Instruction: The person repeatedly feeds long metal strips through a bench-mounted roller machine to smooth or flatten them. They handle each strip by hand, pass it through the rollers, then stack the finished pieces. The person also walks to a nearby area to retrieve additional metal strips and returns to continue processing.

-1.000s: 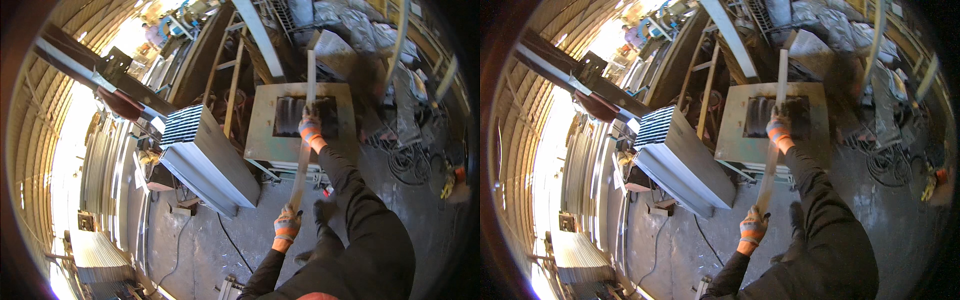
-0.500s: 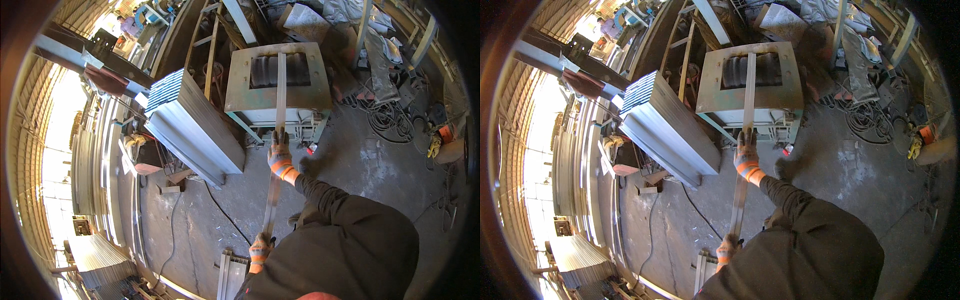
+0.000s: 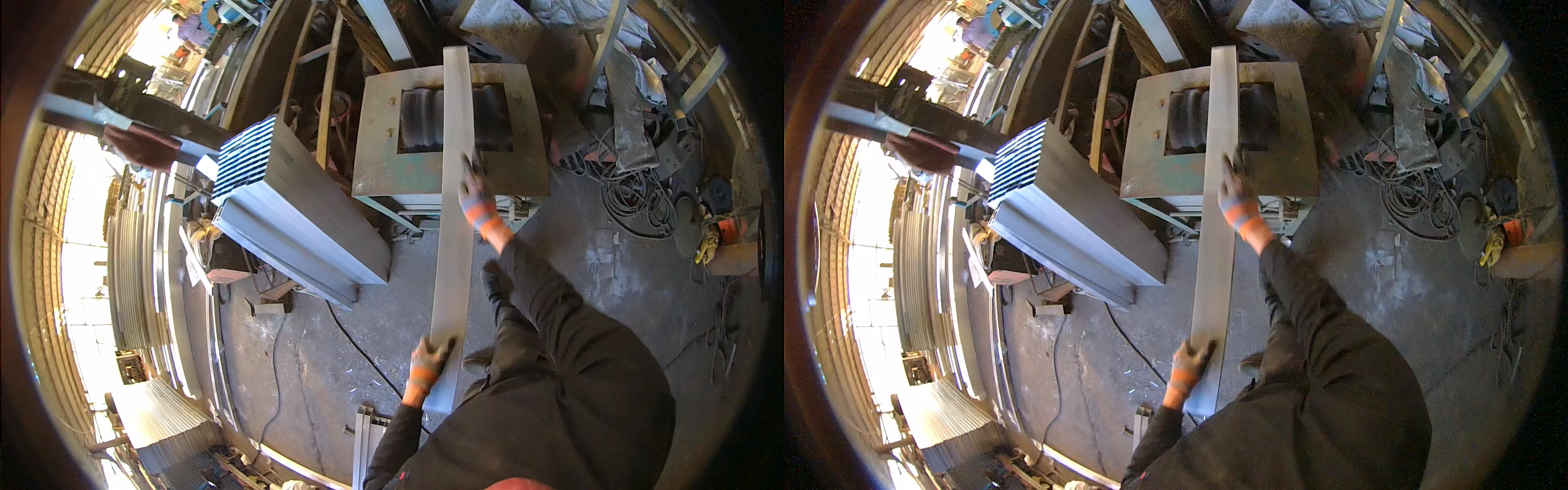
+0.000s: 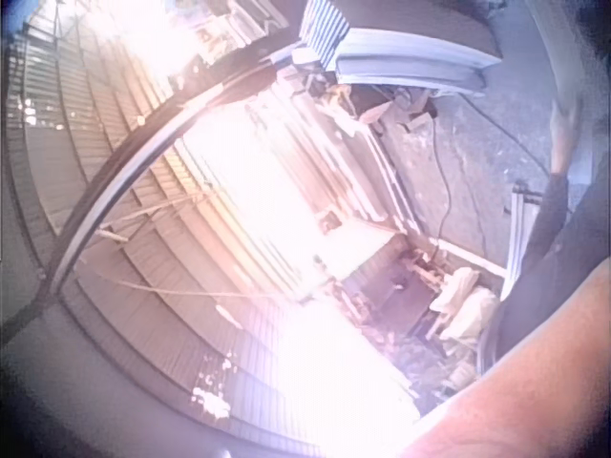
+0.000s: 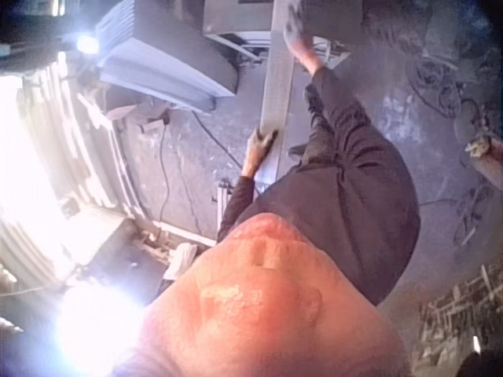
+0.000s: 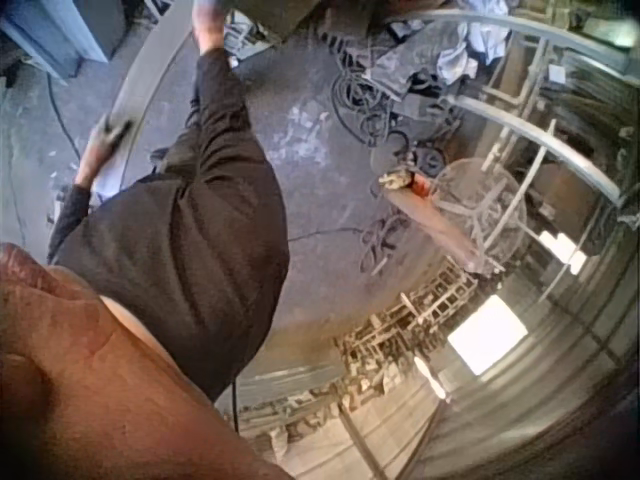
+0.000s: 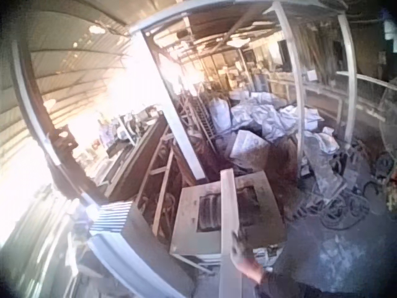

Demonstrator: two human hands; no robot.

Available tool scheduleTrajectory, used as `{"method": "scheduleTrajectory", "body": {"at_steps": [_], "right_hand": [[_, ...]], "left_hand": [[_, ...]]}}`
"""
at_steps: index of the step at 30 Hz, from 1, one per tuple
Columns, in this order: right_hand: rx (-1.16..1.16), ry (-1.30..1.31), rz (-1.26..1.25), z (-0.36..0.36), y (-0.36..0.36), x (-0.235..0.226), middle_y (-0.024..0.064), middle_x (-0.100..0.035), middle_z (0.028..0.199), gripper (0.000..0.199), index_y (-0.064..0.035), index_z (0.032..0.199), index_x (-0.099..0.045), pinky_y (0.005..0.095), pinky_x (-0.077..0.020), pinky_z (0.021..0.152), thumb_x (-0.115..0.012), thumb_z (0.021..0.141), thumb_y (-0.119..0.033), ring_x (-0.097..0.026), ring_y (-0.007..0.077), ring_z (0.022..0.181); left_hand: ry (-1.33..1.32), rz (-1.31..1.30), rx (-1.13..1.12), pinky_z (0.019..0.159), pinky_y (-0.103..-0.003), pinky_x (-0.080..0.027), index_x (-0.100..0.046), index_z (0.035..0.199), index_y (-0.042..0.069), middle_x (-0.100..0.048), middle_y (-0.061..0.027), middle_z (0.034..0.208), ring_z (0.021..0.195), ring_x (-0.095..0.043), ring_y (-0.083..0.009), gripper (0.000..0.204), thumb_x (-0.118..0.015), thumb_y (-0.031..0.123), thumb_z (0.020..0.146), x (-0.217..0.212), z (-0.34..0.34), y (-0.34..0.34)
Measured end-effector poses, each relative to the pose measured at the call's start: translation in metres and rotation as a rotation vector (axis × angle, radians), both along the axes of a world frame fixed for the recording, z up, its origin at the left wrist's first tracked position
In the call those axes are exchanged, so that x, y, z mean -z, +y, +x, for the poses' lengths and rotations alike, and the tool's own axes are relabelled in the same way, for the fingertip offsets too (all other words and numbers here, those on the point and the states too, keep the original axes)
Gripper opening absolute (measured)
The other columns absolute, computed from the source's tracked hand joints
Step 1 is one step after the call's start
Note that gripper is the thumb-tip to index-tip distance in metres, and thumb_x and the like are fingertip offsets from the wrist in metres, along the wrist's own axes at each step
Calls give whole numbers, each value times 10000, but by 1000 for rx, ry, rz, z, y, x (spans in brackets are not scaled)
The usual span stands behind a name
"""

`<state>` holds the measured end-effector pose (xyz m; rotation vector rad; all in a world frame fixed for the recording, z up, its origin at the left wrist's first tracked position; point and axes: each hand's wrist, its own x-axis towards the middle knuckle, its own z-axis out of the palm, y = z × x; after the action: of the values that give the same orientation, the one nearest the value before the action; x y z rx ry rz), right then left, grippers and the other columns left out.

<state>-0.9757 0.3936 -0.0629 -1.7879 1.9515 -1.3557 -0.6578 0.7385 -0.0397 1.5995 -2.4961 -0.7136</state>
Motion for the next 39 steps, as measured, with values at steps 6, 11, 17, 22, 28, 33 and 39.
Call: {"method": "scheduleTrajectory", "body": {"at_steps": [6,11,17,22,28,33,39], "right_hand": [[17,512,454,-59,-225,-25,224,-424,1768,795,-84,1685,-498,576,-285,1347,-517,1084,-605,-393,436,1629],[128,702,407,-45,-239,-23,167,-443,1773,749,-87,1673,-513,591,-225,1356,-492,1094,-562,-366,345,1660],[123,634,285,15,-94,-30,188,-488,1730,711,-43,1628,-554,651,-207,1344,-552,1073,-488,-380,399,1637],[76,623,334,80,58,-40,207,-428,1766,742,-23,1658,-509,670,-218,1327,-565,1063,-463,-355,416,1646],[-45,507,459,171,236,-29,249,-319,1815,839,-17,1723,-386,720,-163,1317,-556,1069,-512,-290,431,1683],[-193,199,518,216,335,-2,288,-307,1800,1024,-9,1757,-283,536,-260,1360,-716,1019,-571,-275,447,1682],[-29,-428,680,244,380,-14,364,-380,1730,1404,96,1722,-251,465,-351,1338,-971,754,-622,-393,462,1619]], "left_hand": [[104,118,-323,941,-579,-579,-658,1279,-42,-765,-334,1133,1108,-721,-539,783,-741,676,979,-27,-123,-223],[334,337,-646,935,-587,-569,-662,1138,-74,-764,-367,1088,1116,-714,-555,820,-787,711,935,-47,-142,-253],[256,439,-615,959,-556,-586,-667,1232,-3,-777,-326,1133,1120,-742,-512,693,-763,636,981,-37,-69,-123],[262,470,-638,919,-548,-606,-657,1254,22,-793,-302,1106,1072,-768,-487,605,-804,540,980,-26,5,37],[354,488,-682,933,-512,-611,-644,1349,43,-813,-251,1149,1077,-785,-449,686,-836,570,954,-20,99,225],[35,349,-765,872,-546,-612,-666,1277,71,-809,-236,1108,1019,-783,-455,731,-864,658,889,-29,147,329],[-69,11,-693,820,-527,-611,-637,1221,48,-780,-229,1084,983,-767,-448,590,-837,534,953,-59,153,368]]}}
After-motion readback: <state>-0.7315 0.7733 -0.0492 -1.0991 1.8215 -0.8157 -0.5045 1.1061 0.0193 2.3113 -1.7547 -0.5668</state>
